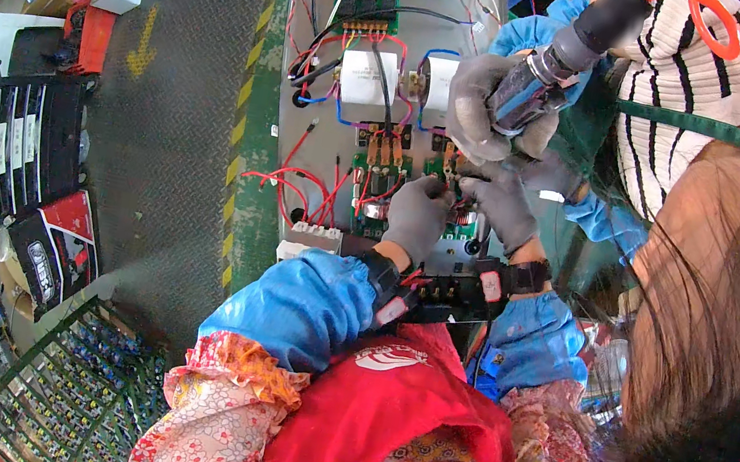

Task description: Connecting wiring and securing internal components of a solar inverter unit on a factory assembly line.

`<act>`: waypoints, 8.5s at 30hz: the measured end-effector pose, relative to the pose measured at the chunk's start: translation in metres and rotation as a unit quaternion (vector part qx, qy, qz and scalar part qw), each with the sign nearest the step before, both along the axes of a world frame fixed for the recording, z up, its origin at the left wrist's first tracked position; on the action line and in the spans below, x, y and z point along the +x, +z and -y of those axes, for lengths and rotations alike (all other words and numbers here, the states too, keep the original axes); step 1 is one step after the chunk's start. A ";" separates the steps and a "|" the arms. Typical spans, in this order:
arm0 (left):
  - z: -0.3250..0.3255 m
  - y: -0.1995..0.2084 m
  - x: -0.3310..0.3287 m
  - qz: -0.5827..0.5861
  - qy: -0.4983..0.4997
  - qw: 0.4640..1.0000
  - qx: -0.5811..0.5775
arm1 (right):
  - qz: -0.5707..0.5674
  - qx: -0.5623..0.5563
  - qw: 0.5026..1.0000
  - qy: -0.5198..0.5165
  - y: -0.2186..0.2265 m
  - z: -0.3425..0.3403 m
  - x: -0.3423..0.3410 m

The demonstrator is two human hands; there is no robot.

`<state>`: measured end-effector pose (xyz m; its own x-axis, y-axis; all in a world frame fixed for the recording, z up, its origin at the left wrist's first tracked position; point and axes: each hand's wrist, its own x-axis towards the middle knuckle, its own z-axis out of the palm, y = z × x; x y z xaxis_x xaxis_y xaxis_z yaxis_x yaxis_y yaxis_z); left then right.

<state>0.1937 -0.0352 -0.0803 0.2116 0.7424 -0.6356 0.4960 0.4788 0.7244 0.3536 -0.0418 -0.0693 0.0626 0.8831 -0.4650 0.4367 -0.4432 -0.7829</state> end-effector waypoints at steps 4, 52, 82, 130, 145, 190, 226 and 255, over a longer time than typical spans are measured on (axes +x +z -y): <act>0.000 0.005 -0.001 0.041 0.000 0.999 0.010 | -0.140 -0.021 0.989 -0.048 0.002 0.003 -0.001; -0.026 -0.007 0.005 -0.132 -0.183 0.973 0.044 | 0.296 0.000 0.951 0.084 -0.052 0.008 -0.014; -0.020 -0.027 0.003 -0.106 -0.239 0.958 0.115 | 0.163 -0.014 0.979 -0.125 -0.007 0.012 -0.030; -0.031 -0.004 -0.022 -0.028 -0.374 0.911 0.172 | -0.085 -0.085 0.974 -0.191 0.057 0.070 0.056; -0.025 0.090 -0.107 0.085 -0.607 0.786 -0.087 | 0.026 -0.049 0.998 -0.011 0.060 0.101 -0.008; -0.043 0.005 -0.166 0.243 -0.521 0.807 -0.138 | -0.268 0.030 0.784 -0.559 0.136 0.104 -0.179; -0.033 -0.005 -0.213 0.228 -0.456 0.860 0.000 | -0.146 0.042 0.894 -0.422 0.042 0.275 -0.228; 0.005 0.076 -0.181 -0.118 -0.592 0.766 0.220 | -0.154 -0.027 0.819 -0.552 0.030 0.158 -0.255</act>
